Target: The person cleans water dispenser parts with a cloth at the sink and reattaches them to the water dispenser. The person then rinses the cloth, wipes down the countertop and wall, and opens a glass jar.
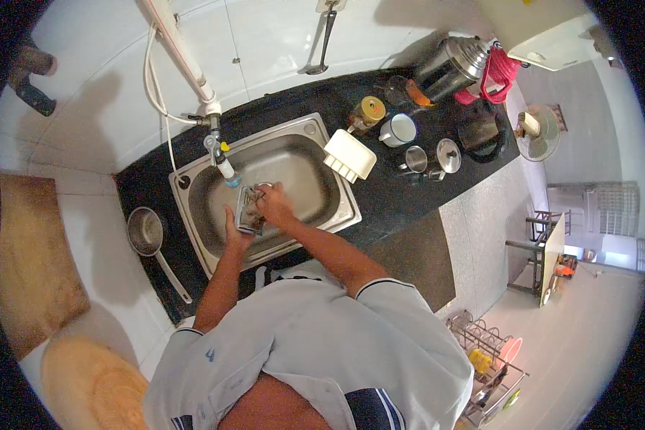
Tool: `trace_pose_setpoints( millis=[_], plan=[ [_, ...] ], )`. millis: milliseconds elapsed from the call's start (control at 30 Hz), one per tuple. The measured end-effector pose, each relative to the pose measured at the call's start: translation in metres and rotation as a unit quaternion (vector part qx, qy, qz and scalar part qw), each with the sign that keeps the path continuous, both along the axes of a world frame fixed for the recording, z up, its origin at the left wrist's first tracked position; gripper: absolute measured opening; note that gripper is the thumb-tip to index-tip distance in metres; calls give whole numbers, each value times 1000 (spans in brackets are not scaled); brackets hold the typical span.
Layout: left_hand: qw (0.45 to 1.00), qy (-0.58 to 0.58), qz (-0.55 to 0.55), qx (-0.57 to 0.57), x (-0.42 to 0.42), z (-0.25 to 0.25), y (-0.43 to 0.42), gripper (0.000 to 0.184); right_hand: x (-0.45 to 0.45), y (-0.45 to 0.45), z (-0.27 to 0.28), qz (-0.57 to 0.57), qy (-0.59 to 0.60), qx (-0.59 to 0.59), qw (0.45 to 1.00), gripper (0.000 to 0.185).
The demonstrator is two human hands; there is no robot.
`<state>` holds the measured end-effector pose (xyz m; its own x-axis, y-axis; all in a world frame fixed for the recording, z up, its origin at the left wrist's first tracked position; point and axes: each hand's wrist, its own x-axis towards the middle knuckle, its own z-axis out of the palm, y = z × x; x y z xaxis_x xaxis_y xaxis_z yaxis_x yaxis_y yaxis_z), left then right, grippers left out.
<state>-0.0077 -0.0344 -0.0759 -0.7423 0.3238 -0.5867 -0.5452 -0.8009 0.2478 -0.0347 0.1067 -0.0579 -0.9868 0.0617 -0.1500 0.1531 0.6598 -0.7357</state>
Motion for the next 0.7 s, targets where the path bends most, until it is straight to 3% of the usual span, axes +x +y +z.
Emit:
trace_pose_setpoints(
  millis=[67,200,267,300,367,400,467,567,700],
  plan=[
    [998,-21,-51,5,0,-8,-3,67,5,2,1,27,-4,55,998,34],
    [998,-50,-19,29,-6,-31,-5,64,28,-7,24,130,-36,51,990,33],
    [992,59,-28,106,-6,-48,-8,58,34,-9,35,182,4,17,983,31],
    [992,59,-26,105,-6,-41,-7,58,29,-10,37,184,4,17,983,31],
    [995,-89,-39,27,-2,-11,1,53,6,-11,37,162,-13,59,985,29],
    [995,-90,-37,23,0,-7,5,53,-3,-10,33,164,-13,55,985,29],
    [996,-24,-24,78,0,-2,11,48,-26,-2,21,102,98,72,987,26],
    [989,26,-98,108,0,3,6,41,-50,11,17,34,33,85,995,27],
    [996,35,-47,74,-11,-4,7,35,-42,20,-3,35,7,92,995,33]
  ],
)
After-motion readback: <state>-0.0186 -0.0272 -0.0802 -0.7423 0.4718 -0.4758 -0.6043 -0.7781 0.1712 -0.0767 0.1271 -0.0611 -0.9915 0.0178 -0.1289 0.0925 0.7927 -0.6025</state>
